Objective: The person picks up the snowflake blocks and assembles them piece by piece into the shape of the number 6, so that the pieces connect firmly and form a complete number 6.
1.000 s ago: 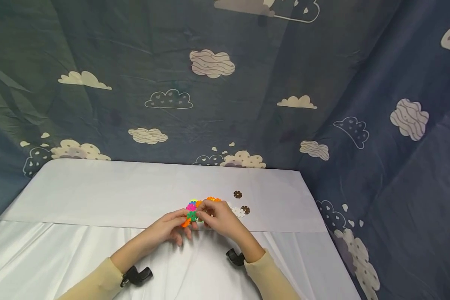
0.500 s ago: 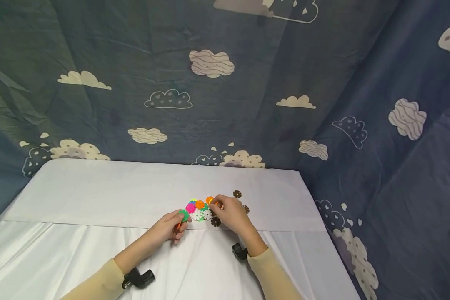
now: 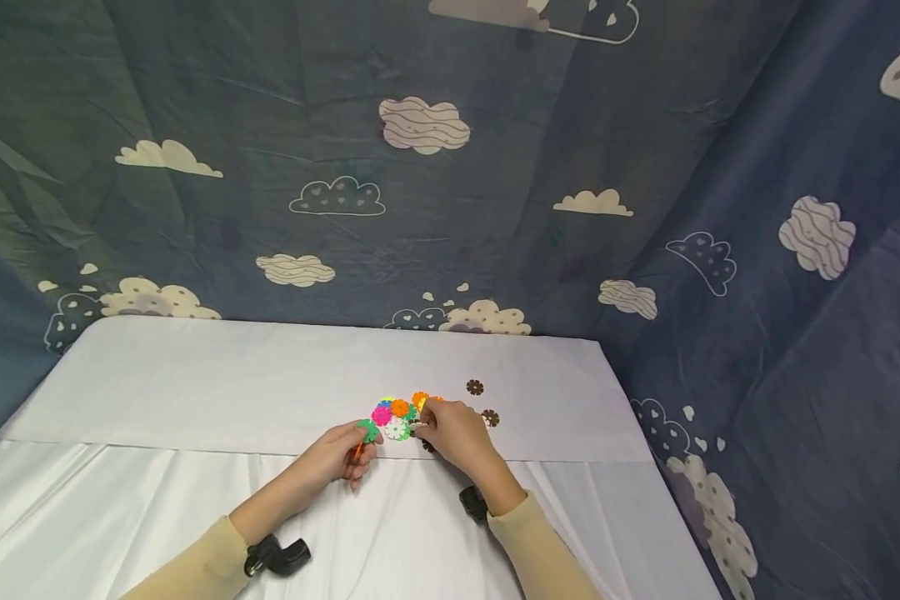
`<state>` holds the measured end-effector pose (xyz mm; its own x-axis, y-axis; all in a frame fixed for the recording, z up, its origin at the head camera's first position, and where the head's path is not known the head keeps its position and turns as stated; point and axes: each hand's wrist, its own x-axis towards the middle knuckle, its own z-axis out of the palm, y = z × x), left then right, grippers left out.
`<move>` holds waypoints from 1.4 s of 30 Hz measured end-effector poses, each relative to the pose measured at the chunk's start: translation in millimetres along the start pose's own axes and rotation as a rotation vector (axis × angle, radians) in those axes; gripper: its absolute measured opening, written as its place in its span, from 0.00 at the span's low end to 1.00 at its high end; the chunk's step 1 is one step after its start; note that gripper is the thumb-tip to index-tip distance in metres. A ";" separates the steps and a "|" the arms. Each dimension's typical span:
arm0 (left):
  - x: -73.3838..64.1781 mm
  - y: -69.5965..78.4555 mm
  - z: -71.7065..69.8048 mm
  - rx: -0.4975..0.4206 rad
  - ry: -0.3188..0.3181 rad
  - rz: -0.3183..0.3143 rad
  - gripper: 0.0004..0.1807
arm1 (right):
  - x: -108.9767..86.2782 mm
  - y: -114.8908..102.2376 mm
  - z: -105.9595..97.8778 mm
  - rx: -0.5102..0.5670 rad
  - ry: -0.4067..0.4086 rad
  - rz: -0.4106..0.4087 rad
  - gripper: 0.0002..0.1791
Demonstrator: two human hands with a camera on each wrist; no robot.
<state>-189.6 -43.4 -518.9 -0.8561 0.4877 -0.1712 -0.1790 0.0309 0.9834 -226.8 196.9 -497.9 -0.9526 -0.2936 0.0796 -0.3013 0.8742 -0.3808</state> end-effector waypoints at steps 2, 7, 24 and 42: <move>-0.5 -0.6 0.7 0.028 0.015 0.014 0.22 | 1.1 1.1 -1.6 0.083 0.010 0.027 0.12; -2.3 3.5 3.4 0.300 0.115 0.182 0.20 | -0.8 -8.1 -14.9 0.483 -0.085 0.098 0.20; -13.8 16.5 22.1 1.133 0.474 0.748 0.11 | -17.3 -50.2 -18.5 0.733 -0.087 0.063 0.25; -14.0 14.8 32.1 1.127 0.522 0.710 0.13 | -21.4 -66.9 2.6 0.701 0.040 0.086 0.25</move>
<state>-164.7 -21.7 -500.0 -0.7207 0.3297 0.6098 0.6175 0.7050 0.3487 -186.2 143.8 -476.5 -0.9767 -0.2082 0.0513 -0.1394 0.4351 -0.8895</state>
